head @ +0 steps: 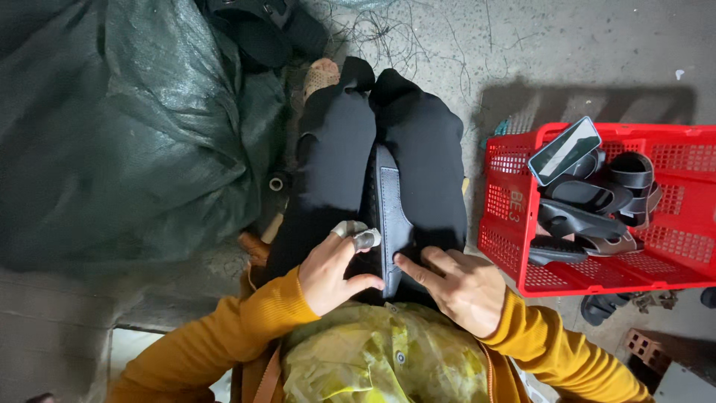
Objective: The person sits on the floor and sews a black sandal using a needle and thread. They repeatedly push the needle through the sandal strap and pull the thread to stitch it. A red basket with other sandals and a phone is visible nearby.
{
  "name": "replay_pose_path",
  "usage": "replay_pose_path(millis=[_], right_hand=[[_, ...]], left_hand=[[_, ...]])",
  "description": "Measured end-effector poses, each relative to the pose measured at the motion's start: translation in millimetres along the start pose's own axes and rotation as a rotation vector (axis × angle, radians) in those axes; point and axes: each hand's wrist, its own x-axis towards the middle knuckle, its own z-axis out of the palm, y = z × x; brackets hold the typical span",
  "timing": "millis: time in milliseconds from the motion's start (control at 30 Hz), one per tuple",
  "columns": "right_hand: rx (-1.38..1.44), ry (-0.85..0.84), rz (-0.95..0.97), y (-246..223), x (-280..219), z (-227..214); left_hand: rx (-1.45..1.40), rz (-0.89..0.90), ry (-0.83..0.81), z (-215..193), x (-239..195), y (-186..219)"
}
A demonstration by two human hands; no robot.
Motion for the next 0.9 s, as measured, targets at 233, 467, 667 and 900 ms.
replay_pose_path(millis=[233, 467, 667, 900], right_hand=[[0.027, -0.017, -0.042, -8.1, 13.1, 26.4], [0.209, 0.01, 0.155, -10.7, -0.3, 27.6], [0.176, 0.236, 0.084, -12.4, -1.2, 27.1], [0.006, 0.211, 0.019, -8.7, -6.1, 12.9]], left_hand=[[0.013, 0.116, 0.118, 20.9, 0.7, -22.0], [-0.189, 0.055, 0.148, -8.0, -2.1, 23.8], [-0.871, -0.173, -0.067, -0.5, -10.5, 7.2], [-0.333, -0.609, -0.222, 11.8, 1.3, 12.2]])
